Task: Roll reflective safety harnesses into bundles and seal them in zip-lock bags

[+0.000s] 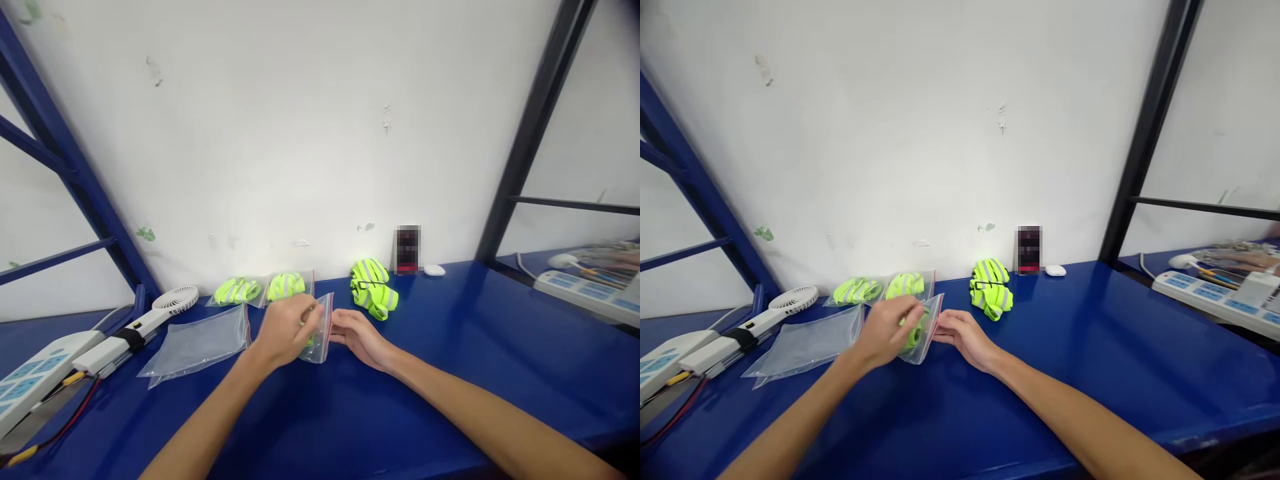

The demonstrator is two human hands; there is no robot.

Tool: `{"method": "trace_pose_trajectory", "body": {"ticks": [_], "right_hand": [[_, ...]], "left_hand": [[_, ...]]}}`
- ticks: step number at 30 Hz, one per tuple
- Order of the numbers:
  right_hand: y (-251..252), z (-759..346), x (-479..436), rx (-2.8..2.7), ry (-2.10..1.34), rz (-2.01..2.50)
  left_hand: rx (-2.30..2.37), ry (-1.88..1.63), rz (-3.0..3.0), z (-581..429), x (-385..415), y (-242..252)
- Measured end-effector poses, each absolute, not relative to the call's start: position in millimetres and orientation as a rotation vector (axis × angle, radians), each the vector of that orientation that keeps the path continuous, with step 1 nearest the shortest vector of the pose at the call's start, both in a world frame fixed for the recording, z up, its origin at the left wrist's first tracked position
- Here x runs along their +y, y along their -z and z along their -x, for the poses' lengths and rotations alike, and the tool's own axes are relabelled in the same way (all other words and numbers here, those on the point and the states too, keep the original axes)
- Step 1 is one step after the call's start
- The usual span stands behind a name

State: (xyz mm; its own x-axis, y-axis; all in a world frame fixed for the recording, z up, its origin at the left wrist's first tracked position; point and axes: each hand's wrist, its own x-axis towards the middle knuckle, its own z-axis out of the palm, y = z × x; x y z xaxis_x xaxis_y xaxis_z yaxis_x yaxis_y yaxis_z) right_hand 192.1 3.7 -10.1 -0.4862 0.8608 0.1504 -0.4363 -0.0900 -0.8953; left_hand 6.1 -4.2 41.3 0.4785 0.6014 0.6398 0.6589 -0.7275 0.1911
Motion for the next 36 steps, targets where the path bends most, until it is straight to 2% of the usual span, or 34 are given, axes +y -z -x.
{"method": "trace_pose_trajectory", "body": {"ticks": [8, 17, 28, 36], "right_hand": [[19, -192, 7, -1.282, -1.738, 0.608], [17, -189, -2, -1.319, -1.642, 0.617], [15, -188, -3, -1.215, -1.654, 0.605], [16, -193, -3, -1.501, -1.533, 0.61]], "left_hand": [[-0.997, 1.084, 2.562, -1, 5, -19], [-1.241, 0.937, 2.54, -6, -11, -6], [-1.352, 0.961, 2.528, -16, -15, 0], [-1.358, 0.998, 2.596, -17, -18, -6]]}}
